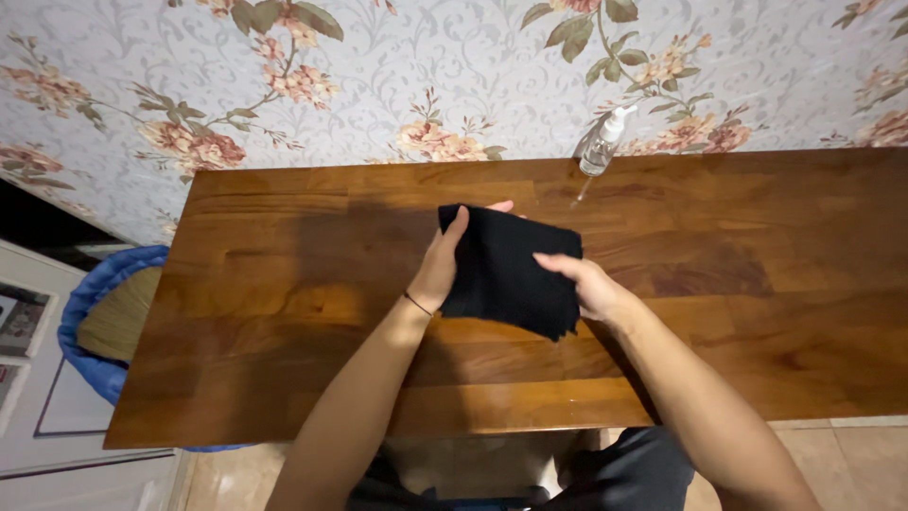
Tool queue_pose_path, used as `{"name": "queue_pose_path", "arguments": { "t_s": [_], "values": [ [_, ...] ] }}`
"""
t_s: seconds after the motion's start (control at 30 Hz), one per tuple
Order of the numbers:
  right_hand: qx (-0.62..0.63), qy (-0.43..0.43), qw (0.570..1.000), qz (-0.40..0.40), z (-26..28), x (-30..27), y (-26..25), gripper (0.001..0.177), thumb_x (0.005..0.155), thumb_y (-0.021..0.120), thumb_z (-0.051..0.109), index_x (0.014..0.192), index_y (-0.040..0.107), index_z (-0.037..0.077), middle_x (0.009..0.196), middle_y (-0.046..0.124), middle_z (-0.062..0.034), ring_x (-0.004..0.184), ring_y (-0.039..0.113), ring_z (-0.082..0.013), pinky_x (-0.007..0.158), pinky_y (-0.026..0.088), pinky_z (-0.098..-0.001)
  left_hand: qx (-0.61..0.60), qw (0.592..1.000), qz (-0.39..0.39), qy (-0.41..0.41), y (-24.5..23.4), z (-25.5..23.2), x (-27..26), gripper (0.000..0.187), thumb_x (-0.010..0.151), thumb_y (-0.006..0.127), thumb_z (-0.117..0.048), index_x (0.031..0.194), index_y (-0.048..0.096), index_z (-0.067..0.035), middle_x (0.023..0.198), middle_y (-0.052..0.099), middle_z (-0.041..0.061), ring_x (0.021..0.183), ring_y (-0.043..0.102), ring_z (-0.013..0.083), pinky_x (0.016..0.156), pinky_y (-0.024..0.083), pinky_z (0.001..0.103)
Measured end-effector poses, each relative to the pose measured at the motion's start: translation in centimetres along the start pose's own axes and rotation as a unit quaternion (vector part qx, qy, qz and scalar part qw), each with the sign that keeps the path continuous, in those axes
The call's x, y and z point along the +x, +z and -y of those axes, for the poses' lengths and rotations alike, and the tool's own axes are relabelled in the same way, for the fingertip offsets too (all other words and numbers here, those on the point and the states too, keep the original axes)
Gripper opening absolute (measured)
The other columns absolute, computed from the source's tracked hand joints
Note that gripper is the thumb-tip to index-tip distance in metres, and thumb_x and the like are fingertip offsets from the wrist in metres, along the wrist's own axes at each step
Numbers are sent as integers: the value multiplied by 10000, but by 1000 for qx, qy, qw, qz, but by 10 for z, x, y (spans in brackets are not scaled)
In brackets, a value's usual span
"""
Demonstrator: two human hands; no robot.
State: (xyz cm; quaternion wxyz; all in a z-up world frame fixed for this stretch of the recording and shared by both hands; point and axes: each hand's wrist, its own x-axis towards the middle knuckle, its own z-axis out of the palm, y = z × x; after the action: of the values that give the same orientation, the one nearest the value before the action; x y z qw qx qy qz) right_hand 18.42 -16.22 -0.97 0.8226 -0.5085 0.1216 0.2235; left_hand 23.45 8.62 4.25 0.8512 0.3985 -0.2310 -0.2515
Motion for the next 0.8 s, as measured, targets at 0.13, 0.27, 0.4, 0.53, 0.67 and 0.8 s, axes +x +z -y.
{"name": "queue_pose_path", "arguments": {
  "t_s": [0.13, 0.27, 0.4, 0.53, 0.67, 0.8],
  "values": [
    [61, -1, 998, 8, 5, 6, -2, 510, 944, 616, 297, 1307, 630, -60, 1253, 715, -180, 1102, 708, -267, 1002, 546, -402, 277, 952, -129, 28, -25, 4, 11, 509, 1082, 607, -395, 1149, 711, 98, 1056, 718, 111, 961, 631, 153, 886, 522, 327],
    [26, -44, 999, -6, 8, 2, 5, 467, 945, 609, 289, 1268, 648, -45, 1223, 729, -163, 1078, 715, -249, 969, 556, -388, 300, 941, -140, 72, -34, 3, 14, 381, 1000, 663, -343, 1103, 710, 21, 987, 741, 25, 895, 652, 86, 824, 534, 270],
    [-45, -176, 983, -9, 14, 7, -6, 471, 1022, 558, 382, 1167, 694, -45, 1115, 766, -137, 983, 723, -224, 836, 554, -353, 382, 895, -190, 130, -38, 3, 14, 360, 1036, 636, -359, 1083, 695, -7, 952, 733, 35, 880, 638, 97, 816, 527, 275],
    [-515, -300, 665, -451, 79, -6, -100, 455, 1103, 566, 425, 1266, 666, 12, 1027, 689, -231, 953, 627, -335, 809, 462, -455, 422, 859, -231, 176, -44, -2, 13, 343, 1031, 627, -345, 1060, 698, -11, 911, 754, 36, 850, 680, 113, 799, 548, 291],
    [-701, -81, 477, -524, 78, -13, -189, 691, 1032, 460, 640, 1445, 576, 99, 1361, 503, -349, 1235, 456, -514, 1021, 352, -602, 442, 843, -255, 170, -49, -4, 14, 264, 979, 711, -268, 1010, 706, -6, 872, 741, 55, 814, 680, 129, 769, 550, 304],
    [-697, -61, 531, -478, 78, -40, -251, 753, 988, 333, 733, 1571, 496, 285, 1455, 427, -346, 1331, 390, -517, 1128, 276, -626, 432, 862, -223, 143, -63, -7, 17, 242, 899, 799, -207, 1007, 693, -18, 906, 745, 37, 831, 683, 121, 777, 559, 289]
  ]
}}
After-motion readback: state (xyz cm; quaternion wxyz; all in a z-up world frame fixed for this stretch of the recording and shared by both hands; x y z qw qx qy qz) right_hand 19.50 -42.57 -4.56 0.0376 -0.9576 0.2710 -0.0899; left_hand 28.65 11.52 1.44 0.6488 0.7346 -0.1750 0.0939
